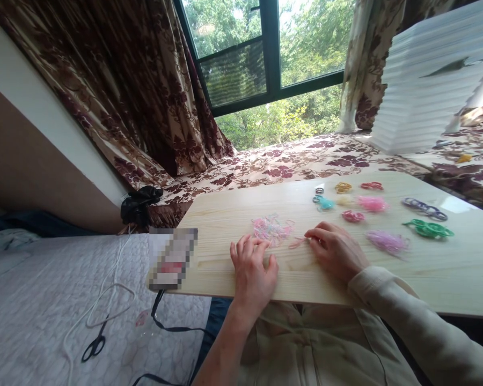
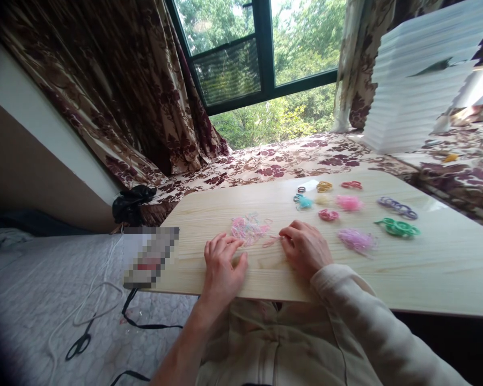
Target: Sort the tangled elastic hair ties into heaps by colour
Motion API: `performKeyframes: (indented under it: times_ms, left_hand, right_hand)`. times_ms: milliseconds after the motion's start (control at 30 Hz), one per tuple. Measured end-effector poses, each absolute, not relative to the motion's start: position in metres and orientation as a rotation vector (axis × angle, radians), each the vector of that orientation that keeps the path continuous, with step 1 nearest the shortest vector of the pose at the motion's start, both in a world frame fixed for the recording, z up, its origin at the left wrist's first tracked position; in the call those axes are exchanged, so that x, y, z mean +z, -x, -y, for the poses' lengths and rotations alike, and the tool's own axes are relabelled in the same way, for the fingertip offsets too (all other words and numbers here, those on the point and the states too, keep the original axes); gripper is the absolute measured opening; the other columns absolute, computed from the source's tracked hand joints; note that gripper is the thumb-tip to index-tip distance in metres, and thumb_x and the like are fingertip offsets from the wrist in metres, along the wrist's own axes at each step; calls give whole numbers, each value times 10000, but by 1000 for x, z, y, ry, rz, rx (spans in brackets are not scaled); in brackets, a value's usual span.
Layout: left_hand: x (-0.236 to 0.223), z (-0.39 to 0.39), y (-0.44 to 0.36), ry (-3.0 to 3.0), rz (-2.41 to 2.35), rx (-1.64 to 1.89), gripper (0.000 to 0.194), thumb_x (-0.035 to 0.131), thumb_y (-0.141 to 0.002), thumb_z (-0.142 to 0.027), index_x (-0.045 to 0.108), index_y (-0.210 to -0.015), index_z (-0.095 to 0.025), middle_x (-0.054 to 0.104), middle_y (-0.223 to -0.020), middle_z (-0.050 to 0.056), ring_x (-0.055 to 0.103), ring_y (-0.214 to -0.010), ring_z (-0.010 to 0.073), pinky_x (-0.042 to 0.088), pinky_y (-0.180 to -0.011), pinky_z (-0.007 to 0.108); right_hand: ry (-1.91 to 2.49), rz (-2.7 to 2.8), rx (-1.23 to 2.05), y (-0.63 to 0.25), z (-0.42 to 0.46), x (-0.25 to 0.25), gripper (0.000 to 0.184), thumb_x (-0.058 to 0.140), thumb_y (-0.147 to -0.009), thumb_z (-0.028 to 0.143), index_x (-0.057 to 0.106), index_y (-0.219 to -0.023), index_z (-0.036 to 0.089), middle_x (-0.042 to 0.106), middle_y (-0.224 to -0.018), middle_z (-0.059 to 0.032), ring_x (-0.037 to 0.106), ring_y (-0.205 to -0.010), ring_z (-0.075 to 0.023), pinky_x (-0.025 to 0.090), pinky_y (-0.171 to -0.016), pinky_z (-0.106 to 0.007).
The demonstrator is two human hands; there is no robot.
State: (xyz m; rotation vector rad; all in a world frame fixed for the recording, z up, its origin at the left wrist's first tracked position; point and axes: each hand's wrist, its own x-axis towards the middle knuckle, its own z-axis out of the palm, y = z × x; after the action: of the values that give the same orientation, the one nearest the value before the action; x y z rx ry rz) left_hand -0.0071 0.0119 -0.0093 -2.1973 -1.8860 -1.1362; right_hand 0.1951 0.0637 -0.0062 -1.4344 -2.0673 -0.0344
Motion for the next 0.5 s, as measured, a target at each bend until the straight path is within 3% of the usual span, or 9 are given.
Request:
performKeyframes:
  times_ms: [500]
  left_hand:
    - [-6,-12,6,2170,1955,-1126,175,587,-794,-151,650,-940,-224,660,-1073,47,472,-1226,266,281,-1119,542]
  right_hand:
    - [1406,2087,57,-194,-62,-4,271,472,-815,255,740,-781,235,679,-837,-50,621,-745,-190,456,-723,-337]
